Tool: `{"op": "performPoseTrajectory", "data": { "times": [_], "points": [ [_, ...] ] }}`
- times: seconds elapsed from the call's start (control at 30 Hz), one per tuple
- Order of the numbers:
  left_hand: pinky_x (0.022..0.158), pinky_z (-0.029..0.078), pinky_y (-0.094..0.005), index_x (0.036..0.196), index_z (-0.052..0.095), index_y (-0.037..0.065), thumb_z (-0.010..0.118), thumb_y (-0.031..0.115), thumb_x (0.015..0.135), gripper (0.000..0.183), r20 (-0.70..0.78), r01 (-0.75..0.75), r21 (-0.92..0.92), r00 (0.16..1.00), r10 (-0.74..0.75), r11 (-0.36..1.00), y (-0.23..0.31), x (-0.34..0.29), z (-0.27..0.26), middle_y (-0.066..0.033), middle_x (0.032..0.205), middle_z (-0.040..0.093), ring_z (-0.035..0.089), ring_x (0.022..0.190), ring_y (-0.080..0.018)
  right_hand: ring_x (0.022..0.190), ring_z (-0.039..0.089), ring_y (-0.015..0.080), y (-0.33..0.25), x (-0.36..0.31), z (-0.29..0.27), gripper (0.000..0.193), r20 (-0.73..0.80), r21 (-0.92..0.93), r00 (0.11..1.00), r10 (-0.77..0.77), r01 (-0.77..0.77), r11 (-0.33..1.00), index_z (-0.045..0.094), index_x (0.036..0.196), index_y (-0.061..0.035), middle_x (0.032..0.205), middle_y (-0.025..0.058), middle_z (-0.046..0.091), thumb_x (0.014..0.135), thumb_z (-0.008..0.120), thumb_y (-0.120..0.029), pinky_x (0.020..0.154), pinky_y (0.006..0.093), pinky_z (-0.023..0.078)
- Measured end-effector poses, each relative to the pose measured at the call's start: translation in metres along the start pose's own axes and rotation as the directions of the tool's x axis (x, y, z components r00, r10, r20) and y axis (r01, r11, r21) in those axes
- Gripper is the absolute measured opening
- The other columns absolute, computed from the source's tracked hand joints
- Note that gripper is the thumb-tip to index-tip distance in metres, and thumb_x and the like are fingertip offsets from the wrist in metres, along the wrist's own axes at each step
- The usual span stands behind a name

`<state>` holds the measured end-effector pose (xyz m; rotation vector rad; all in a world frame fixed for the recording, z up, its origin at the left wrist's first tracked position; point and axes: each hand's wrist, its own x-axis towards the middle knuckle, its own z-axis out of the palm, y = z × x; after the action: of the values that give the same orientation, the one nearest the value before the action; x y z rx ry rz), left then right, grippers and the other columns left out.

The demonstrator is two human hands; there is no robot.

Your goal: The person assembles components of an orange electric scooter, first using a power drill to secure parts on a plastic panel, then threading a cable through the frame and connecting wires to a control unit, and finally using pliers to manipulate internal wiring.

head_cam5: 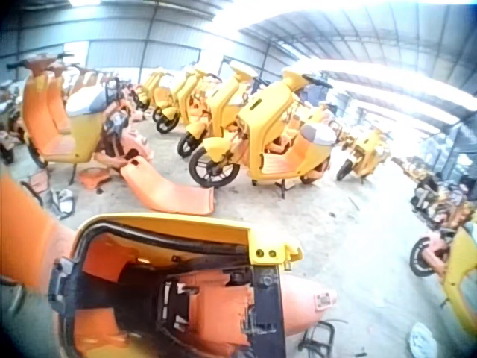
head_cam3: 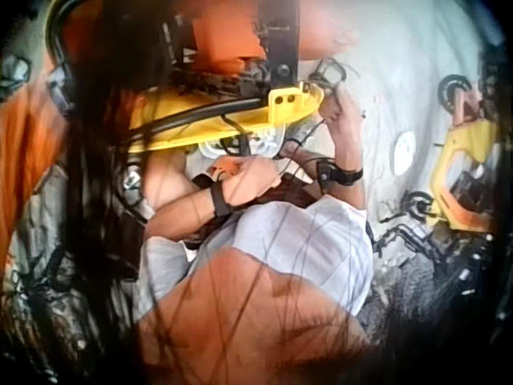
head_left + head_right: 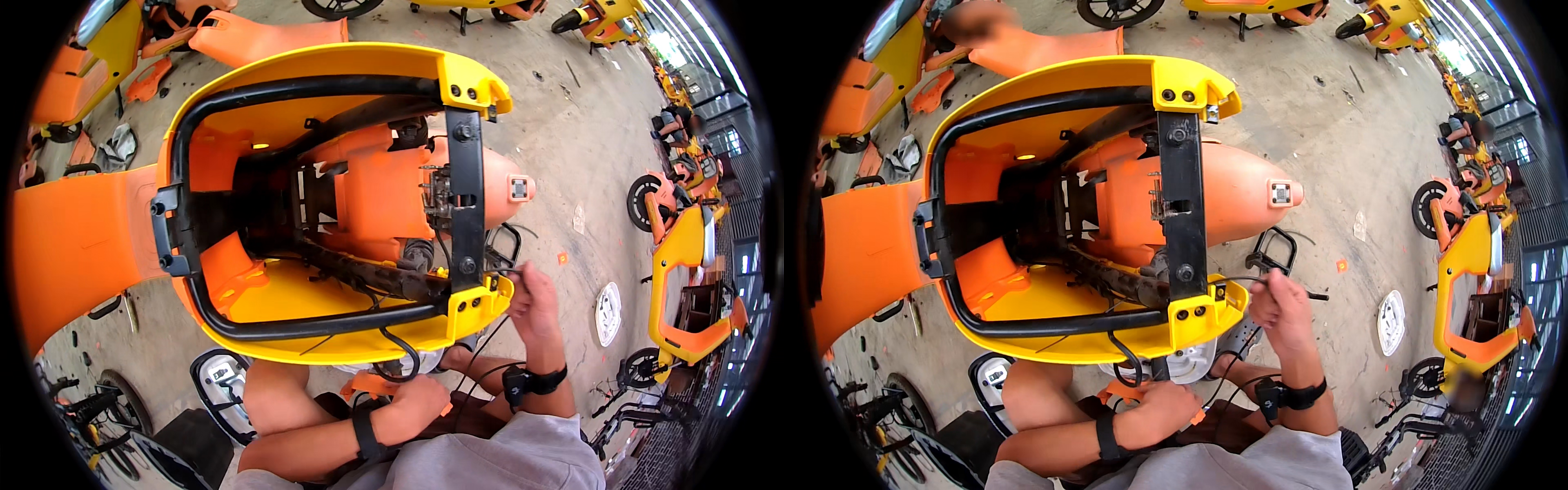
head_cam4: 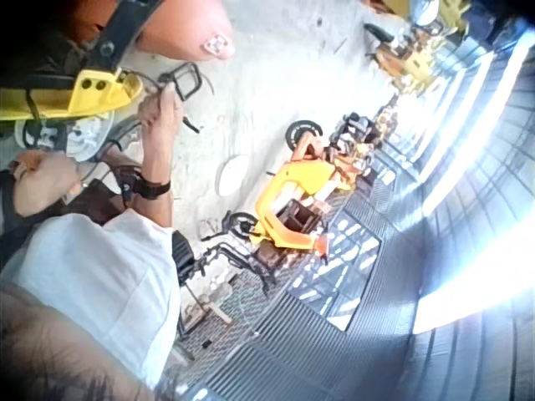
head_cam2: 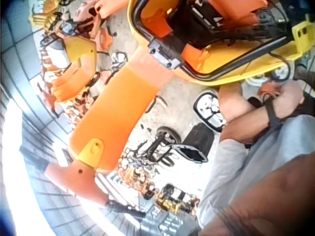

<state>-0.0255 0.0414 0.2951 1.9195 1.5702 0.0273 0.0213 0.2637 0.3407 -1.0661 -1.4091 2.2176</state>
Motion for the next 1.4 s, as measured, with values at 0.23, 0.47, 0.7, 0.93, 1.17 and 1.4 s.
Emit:
{"op": "performPoseTrajectory", "data": {
  "times": [0.23,0.47,0.7,0.93,1.17,1.4],
  "points": [
    [0.053,0.05,-0.0368,0.087,0.064,0.009,0.061,0.009,0.074,0.013,-0.365,0.09,-0.052,0.925,-0.103,0.995,0.0,-0.009,-0.002,-0.0065,0.073,0.062,0.064,0.064,-0.0216,0.041,0.029,0.0047,-0.05,-0.016,-0.022,0.04,0.256,0.685,0.776,-0.577,0.275,0.674,0.045,0.07,-0.0142,0.052,-0.0073,0.035,0.105,0.037,-0.033,0.039,0.0213,0.026],
    [0.058,0.052,-0.0349,0.091,0.063,0.003,0.059,0.004,0.076,0.016,-0.255,0.132,-0.265,0.945,-0.202,0.955,0.005,-0.021,-0.006,-0.0065,0.076,0.063,0.063,0.068,-0.0236,0.037,0.027,0.0073,-0.052,0.008,-0.041,0.056,0.196,0.562,0.945,-0.261,0.11,0.82,0.061,0.087,-0.0058,0.051,-0.0036,0.04,0.103,0.033,-0.051,0.036,0.0233,0.028],
    [0.062,0.051,-0.0339,0.089,0.06,0.002,0.056,0.007,0.083,0.009,-0.236,0.113,-0.261,0.956,-0.177,0.959,-0.001,-0.028,-0.009,-0.0079,0.079,0.062,0.063,0.077,-0.0248,0.039,0.029,0.0071,-0.05,-0.002,-0.044,0.047,0.191,0.576,0.859,-0.474,0.294,0.763,0.045,0.072,-0.0098,0.05,-0.0044,0.035,0.106,0.034,-0.042,0.039,0.0238,0.027],
    [0.064,0.051,-0.0329,0.088,0.061,0.001,0.052,0.009,0.088,0.011,-0.227,0.108,-0.493,0.942,-0.247,0.863,0.002,-0.029,-0.001,-0.0101,0.075,0.063,0.065,0.075,-0.0268,0.046,0.029,0.0075,-0.05,0.005,-0.027,0.042,-0.12,0.505,0.934,-0.338,0.35,0.789,0.047,0.077,-0.0093,0.055,-0.0039,0.031,0.105,0.04,-0.04,0.045,0.0229,0.03],
    [0.049,0.055,-0.0474,0.096,0.064,0.002,0.058,0.005,0.081,0.017,-0.192,0.03,-0.146,0.98,-0.058,0.989,0.002,-0.023,0.018,-0.0103,0.083,0.067,0.069,0.074,-0.0289,0.089,0.059,0.019,-0.03,0.022,-0.008,0.043,-0.166,-0.517,0.685,-0.709,0.552,0.654,0.049,0.133,0.0024,0.103,0.0148,0.063,0.103,0.043,-0.028,0.083,0.0325,0.047],
    [0.059,0.056,-0.0352,0.103,0.061,0.006,0.057,0.012,0.083,0.021,-0.242,-0.012,-0.104,0.97,-0.013,0.995,-0.011,-0.021,0.01,-0.0107,0.084,0.064,0.068,0.071,-0.0252,0.117,0.057,0.0186,-0.006,0.023,0.027,0.04,0.399,-0.489,0.876,-0.27,0.453,0.745,0.059,0.127,0.0015,0.126,0.0087,0.062,0.104,0.04,-0.025,0.103,0.0317,0.04]
  ]
}}
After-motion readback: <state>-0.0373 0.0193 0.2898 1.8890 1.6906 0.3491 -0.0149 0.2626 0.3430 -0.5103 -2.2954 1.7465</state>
